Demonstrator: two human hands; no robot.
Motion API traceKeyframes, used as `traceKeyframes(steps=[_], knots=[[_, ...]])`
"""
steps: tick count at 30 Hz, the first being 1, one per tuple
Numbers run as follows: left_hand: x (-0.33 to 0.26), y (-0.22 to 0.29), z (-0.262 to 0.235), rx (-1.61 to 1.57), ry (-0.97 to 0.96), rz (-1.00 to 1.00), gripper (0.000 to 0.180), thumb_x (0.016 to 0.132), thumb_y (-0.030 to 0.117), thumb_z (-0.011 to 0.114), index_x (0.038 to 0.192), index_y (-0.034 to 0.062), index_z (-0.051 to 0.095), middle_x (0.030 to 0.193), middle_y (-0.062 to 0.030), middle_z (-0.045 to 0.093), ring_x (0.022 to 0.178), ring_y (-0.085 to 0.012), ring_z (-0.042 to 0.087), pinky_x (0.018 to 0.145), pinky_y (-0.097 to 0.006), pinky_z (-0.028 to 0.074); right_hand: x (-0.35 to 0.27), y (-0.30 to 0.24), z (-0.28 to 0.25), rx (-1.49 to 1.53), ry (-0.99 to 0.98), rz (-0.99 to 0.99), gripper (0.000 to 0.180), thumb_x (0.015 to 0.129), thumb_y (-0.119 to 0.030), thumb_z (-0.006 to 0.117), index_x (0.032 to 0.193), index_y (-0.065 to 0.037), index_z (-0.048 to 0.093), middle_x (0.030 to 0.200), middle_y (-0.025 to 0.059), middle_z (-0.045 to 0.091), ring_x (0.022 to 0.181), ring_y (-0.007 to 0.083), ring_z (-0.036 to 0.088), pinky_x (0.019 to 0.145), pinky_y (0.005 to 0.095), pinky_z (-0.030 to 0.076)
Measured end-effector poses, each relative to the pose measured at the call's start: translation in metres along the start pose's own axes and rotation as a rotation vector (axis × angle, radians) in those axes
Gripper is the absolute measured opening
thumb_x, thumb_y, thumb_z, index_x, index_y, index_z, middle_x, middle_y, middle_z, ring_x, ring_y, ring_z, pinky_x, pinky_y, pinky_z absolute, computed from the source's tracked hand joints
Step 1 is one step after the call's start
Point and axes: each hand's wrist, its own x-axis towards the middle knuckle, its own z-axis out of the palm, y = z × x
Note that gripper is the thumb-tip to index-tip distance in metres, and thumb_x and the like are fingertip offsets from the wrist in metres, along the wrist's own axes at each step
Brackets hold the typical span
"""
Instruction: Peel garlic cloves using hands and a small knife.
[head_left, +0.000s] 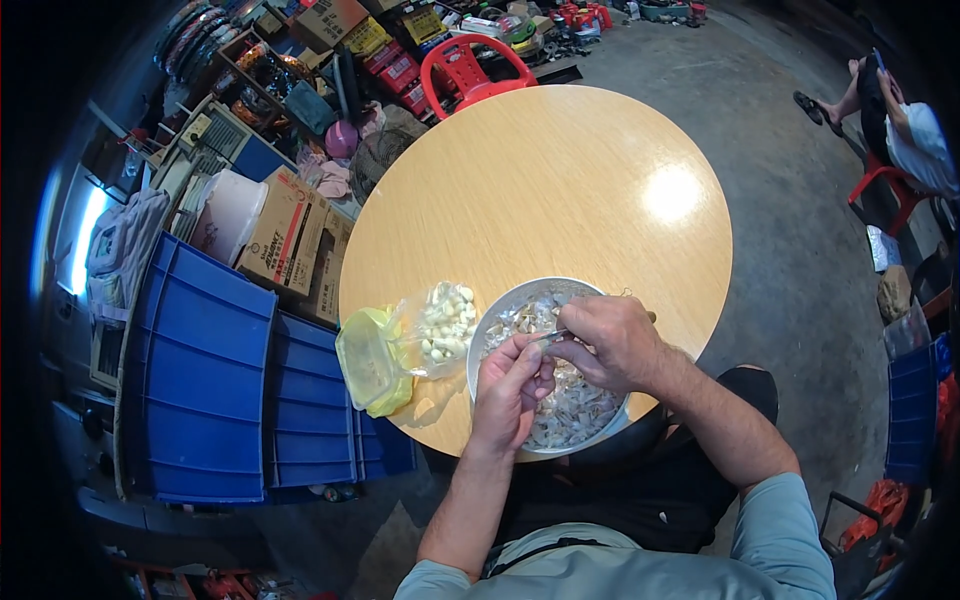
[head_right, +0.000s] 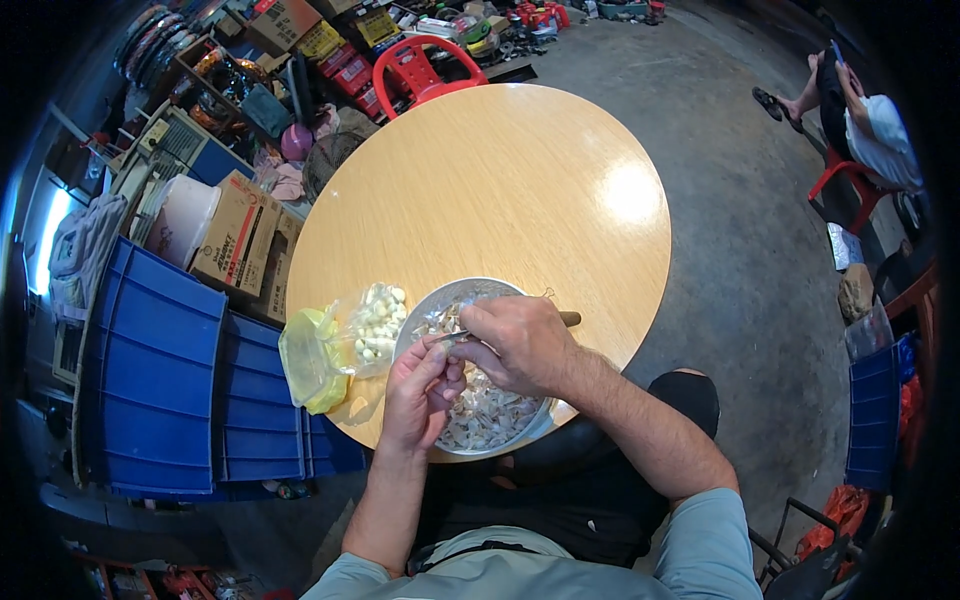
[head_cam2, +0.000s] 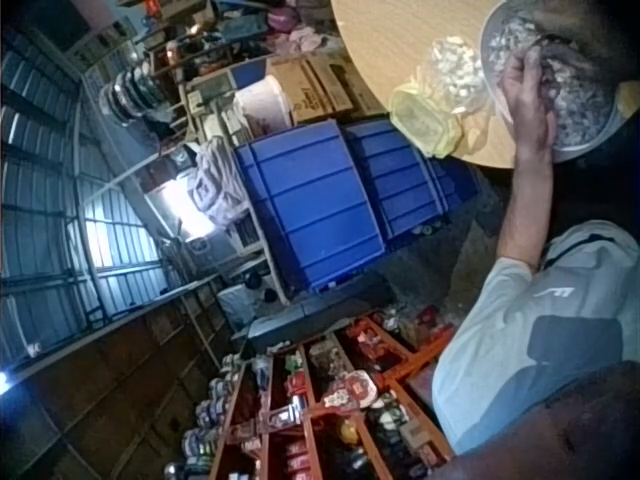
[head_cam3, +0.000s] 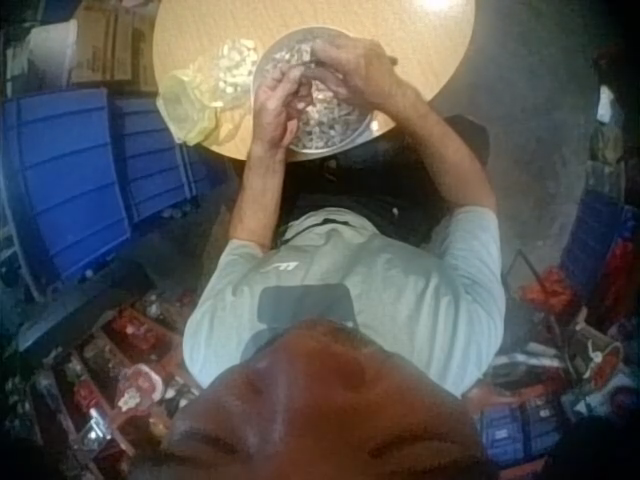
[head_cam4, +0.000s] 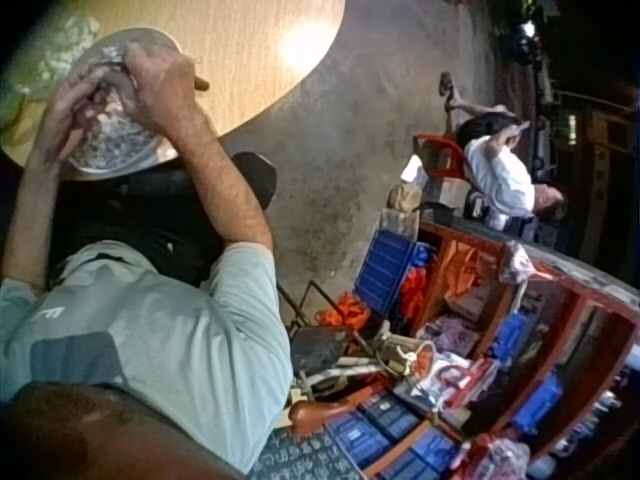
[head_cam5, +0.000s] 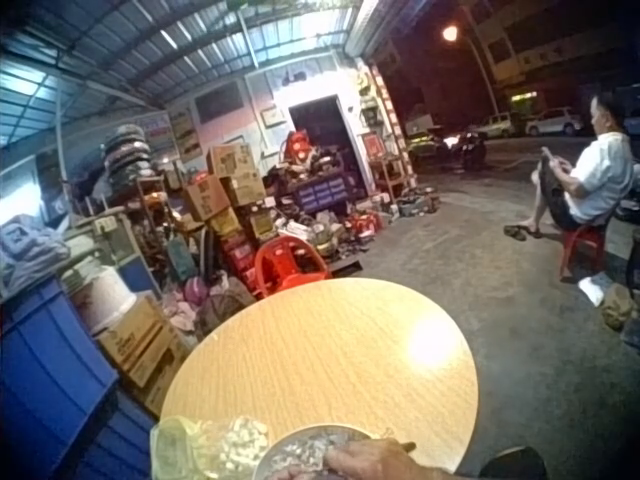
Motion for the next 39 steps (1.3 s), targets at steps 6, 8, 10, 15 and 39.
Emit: traceKeyframes(steps=[6,8,10,15,39], knots=[[-0.001,0.001,0.003,-0.004,0.015,-0.005,0.017,0.099,0.009,0.06,0.113,-0.0004,0.064,0.088,-0.0043,0.064,0.073,-0.0069,0.056,0.061,-0.02,0.043,0.0,0.004,-0.001,0.014,-0.02,-0.018,0.021,0.087,-0.018,0.073,0.089,-0.004,0.058,0.073,0.0106,0.063,0.07,0.0284,0.068,0.06,0.0418,0.054],[-0.001,0.001,0.004,-0.007,0.013,-0.007,0.017,0.099,0.009,0.06,0.113,-0.0004,0.064,0.088,-0.0043,0.064,0.073,-0.007,0.056,0.061,-0.02,0.044,-0.001,0.004,-0.002,0.024,-0.019,-0.015,0.021,0.086,-0.019,0.073,0.09,-0.004,0.058,0.074,0.0107,0.063,0.07,0.0283,0.068,0.06,0.0415,0.054],[0.0,0.0,0.005,-0.011,0.014,-0.002,0.018,0.1,0.011,0.059,0.113,-0.0002,0.064,0.09,-0.0035,0.064,0.077,-0.0072,0.056,0.063,-0.022,0.045,-0.001,0.003,-0.003,0.027,-0.072,0.046,0.022,0.086,-0.022,0.072,0.091,-0.005,0.059,0.075,0.0107,0.065,0.071,0.0279,0.069,0.061,0.0409,0.054],[0.005,0.001,0.006,-0.091,0.114,-0.032,0.02,0.103,0.017,0.053,0.115,0.0025,0.06,0.098,-0.0054,0.064,0.079,-0.0097,0.059,0.063,-0.022,0.047,-0.004,0.004,-0.002,0.073,-0.12,-0.01,0.023,0.085,-0.025,0.071,0.092,-0.005,0.06,0.076,0.0109,0.065,0.073,0.029,0.07,0.062,0.0421,0.055],[0.004,-0.009,-0.003,0.214,0.006,0.154,0.019,0.103,0.01,0.054,0.118,0.0001,0.063,0.087,-0.0043,0.065,0.074,-0.0086,0.059,0.064,-0.023,0.048,-0.003,0.006,0.004,0.027,-0.058,0.051,0.023,0.087,-0.017,0.072,0.091,-0.004,0.054,0.076,0.0138,0.061,0.072,0.0318,0.067,0.062,0.0435,0.053]])
